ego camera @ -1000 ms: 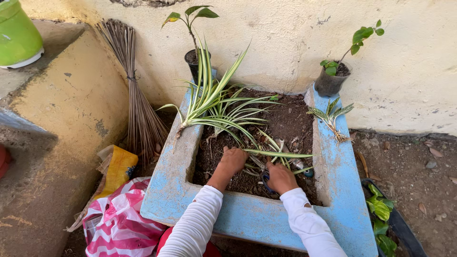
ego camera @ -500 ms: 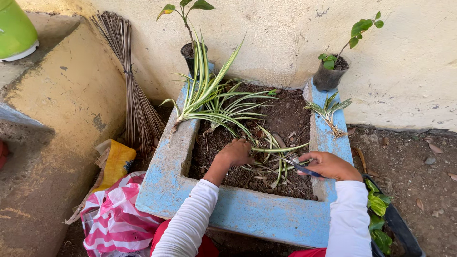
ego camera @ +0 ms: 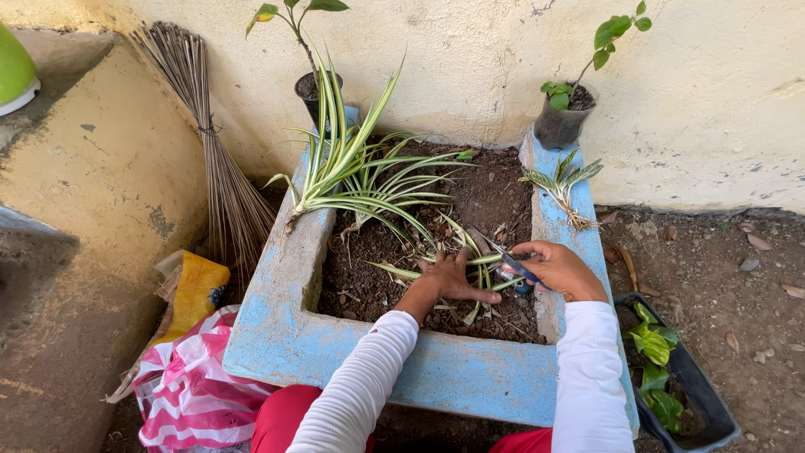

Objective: The person trims the leaves of a spider plant in a blue planter using scissors. They hold the plant with one hand and cut the leaves with the other, occasionally adjusting the plant's position.

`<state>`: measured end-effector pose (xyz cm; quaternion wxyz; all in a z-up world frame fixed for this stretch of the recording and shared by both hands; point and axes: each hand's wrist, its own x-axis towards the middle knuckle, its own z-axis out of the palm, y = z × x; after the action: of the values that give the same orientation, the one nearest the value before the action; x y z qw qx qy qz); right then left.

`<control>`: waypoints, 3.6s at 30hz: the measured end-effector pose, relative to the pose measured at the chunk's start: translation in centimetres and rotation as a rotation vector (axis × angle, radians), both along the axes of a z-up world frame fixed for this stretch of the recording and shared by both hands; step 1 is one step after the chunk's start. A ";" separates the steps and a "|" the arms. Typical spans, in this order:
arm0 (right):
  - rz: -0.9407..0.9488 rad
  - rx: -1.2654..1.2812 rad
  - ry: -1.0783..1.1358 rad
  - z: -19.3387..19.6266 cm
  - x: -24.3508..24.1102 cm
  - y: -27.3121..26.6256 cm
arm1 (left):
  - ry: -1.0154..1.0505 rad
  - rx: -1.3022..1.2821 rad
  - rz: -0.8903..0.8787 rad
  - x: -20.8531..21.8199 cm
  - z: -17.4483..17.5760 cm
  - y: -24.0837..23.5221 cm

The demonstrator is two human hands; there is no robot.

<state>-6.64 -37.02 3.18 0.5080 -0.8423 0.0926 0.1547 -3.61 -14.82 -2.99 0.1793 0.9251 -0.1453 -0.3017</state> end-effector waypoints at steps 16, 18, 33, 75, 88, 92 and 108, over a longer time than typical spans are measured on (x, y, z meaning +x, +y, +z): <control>-0.051 -0.110 -0.086 0.0 -0.2 0.7 | -0.125 0.000 -0.071 0.9 -2.9 -1.6; -0.073 -0.122 -0.124 0.6 -0.5 1.0 | -0.198 -0.006 -0.077 1.0 -3.3 -1.6; -0.034 -0.387 -0.144 -2.3 0.5 -0.3 | -0.124 -0.046 0.236 3.1 -1.0 5.9; 0.023 0.324 -0.278 -0.9 -0.2 11.6 | -0.327 -0.704 -0.094 -1.3 9.1 8.2; 0.170 0.472 -0.268 1.2 -0.9 12.8 | -0.340 -0.436 0.148 1.3 3.8 6.5; 0.012 0.429 -0.447 0.8 -0.3 13.2 | -0.417 -0.339 0.141 0.3 5.3 5.6; -0.381 0.214 -0.812 0.1 0.7 7.8 | -0.440 -0.184 0.217 1.6 5.9 9.8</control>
<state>-5.93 -29.19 3.32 0.6066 -0.7455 0.0228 -0.2752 -2.04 -5.02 2.89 0.2580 0.9584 -0.1075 -0.0575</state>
